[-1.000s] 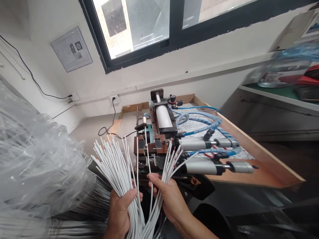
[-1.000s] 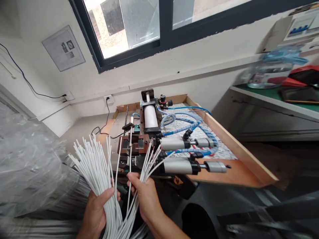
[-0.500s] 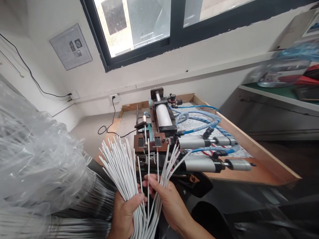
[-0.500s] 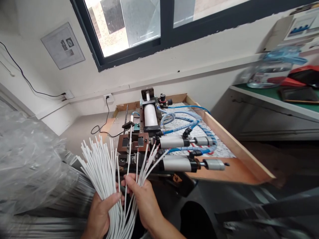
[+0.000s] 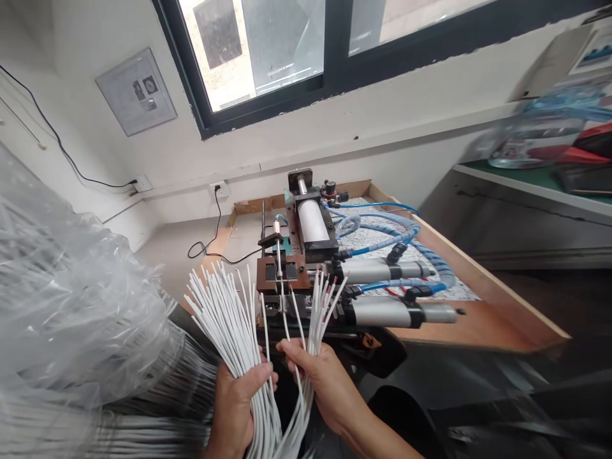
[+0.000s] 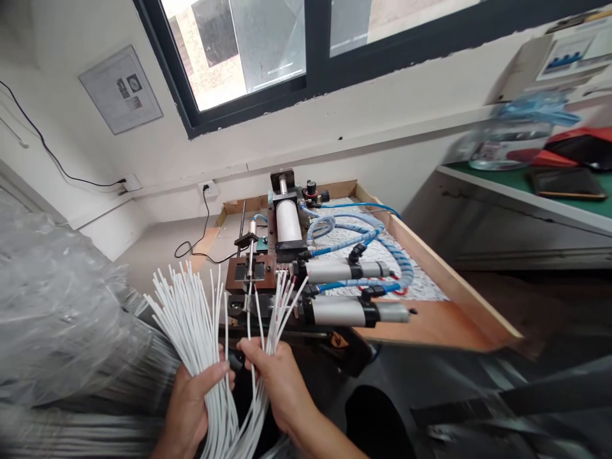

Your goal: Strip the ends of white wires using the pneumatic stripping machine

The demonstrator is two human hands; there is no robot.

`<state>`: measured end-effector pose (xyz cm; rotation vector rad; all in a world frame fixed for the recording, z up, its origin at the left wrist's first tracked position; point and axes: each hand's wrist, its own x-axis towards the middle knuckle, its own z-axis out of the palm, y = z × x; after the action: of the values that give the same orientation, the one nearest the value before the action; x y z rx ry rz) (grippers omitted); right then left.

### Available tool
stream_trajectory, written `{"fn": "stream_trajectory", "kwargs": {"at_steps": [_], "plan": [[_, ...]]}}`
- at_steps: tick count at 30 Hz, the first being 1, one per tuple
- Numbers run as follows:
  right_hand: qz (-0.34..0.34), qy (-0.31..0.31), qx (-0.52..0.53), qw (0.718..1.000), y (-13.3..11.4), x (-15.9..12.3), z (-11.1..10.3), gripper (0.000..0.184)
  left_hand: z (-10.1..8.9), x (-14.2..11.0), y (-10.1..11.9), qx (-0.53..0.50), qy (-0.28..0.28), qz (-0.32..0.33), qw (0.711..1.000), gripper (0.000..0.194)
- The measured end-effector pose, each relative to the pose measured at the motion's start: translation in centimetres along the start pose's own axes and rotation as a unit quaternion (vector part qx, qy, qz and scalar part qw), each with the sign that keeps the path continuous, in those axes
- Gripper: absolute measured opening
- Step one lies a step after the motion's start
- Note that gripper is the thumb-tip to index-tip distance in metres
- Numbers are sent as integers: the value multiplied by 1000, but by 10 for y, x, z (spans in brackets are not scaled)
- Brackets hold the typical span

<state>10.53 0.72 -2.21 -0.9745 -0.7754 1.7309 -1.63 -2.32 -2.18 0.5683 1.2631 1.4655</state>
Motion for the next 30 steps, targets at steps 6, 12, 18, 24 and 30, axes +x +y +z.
{"fn": "stream_trajectory", "kwargs": {"at_steps": [6,12,18,24,30], "plan": [[19,-77,-10,997,-4,-1,5,22,5,-3,5,25,-69,14,997,23],[-37,51,11,998,3,2,5,24,7,-1,16,-3,-51,10,999,5],[-1,92,116,989,1,17,9,26,9,5,29,-30,-57,6,998,14],[58,69,191,977,-5,22,12,25,11,8,31,-22,-37,-4,999,17],[107,7,191,976,-7,18,15,26,9,7,17,25,-33,17,999,13]]}}
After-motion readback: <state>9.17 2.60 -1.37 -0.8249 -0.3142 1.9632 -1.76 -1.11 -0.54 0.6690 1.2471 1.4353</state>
